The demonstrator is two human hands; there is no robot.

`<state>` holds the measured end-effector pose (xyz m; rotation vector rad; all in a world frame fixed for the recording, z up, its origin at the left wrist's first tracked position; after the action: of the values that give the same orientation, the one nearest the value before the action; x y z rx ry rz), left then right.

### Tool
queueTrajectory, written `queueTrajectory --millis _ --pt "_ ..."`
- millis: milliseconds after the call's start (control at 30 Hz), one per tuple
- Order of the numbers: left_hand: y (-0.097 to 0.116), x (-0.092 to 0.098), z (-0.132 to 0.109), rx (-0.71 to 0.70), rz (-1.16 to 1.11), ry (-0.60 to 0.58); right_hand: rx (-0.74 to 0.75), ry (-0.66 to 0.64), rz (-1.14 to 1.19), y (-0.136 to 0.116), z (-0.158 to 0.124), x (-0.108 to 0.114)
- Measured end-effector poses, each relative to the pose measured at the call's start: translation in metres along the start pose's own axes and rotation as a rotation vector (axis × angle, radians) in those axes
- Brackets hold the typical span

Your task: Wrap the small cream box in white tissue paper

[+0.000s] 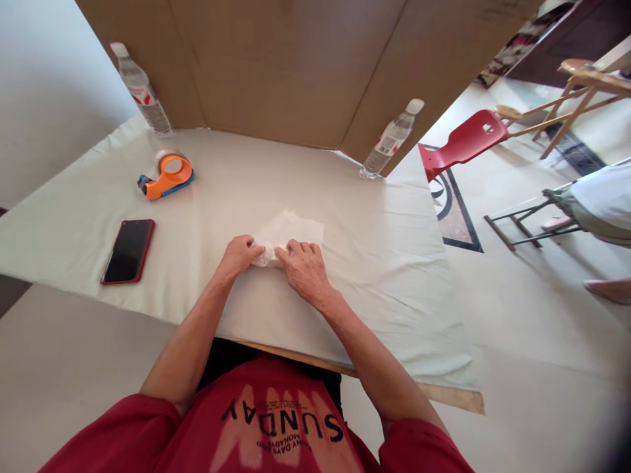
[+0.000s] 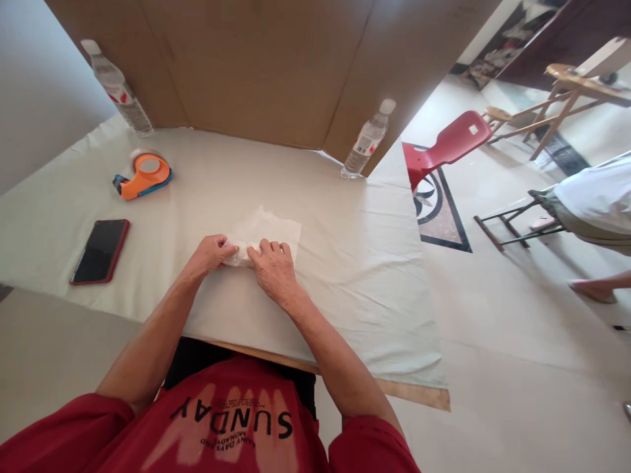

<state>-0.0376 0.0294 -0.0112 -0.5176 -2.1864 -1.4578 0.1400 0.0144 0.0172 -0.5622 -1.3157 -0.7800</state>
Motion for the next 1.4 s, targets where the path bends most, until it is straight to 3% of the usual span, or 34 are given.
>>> queueTrajectory --millis 100,167,400,533,733,900,1067,1133,1233,1333,1400 --pt "0.012 0.000 0.002 -0.062 0.204 0.117 -0.001 -0.004 -0.001 0.000 0.000 0.001" --pt "0.018 -0.001 0.002 -0.068 0.227 0.137 -0.001 -0.006 -0.001 0.000 0.001 0.001" --pt "0.028 -0.011 -0.001 0.007 -0.282 -0.027 0.002 -0.020 0.019 -0.001 0.001 0.000" --pt "0.035 -0.014 -0.007 -0.003 -0.411 -0.095 0.004 -0.025 0.031 -0.002 0.002 -0.001" --pt "0.036 -0.013 -0.014 -0.033 -0.431 -0.089 -0.007 -0.006 0.035 -0.003 0.001 0.001" --pt "0.040 -0.009 -0.021 -0.086 -0.403 -0.225 -0.010 -0.004 0.074 -0.002 0.000 0.002" --pt "0.042 -0.006 -0.025 -0.226 -0.286 -0.355 -0.032 -0.013 0.163 -0.002 0.001 0.007" --pt "0.042 -0.007 -0.026 -0.283 -0.161 -0.336 -0.036 -0.026 0.235 0.001 -0.001 0.010" --pt "0.045 -0.010 -0.027 -0.382 0.114 -0.193 -0.070 0.024 0.385 0.015 -0.011 0.015" --pt "0.048 -0.014 -0.031 -0.473 0.326 -0.050 -0.285 0.162 0.485 0.045 -0.031 0.015" --pt "0.049 -0.016 -0.035 -0.533 0.394 -0.017 -0.468 0.179 0.564 0.064 -0.045 0.009"
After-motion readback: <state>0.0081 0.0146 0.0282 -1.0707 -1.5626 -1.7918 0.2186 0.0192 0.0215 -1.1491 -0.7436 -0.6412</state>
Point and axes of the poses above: each hand's wrist, its own z-axis towards the middle knuckle, its own x-axis out of the back of the hand, y = z × x, the point moved 4 cm from there along z, towards the middle knuckle, and after that the axes turned 4 degrees about -y, right-handed, at the moved point
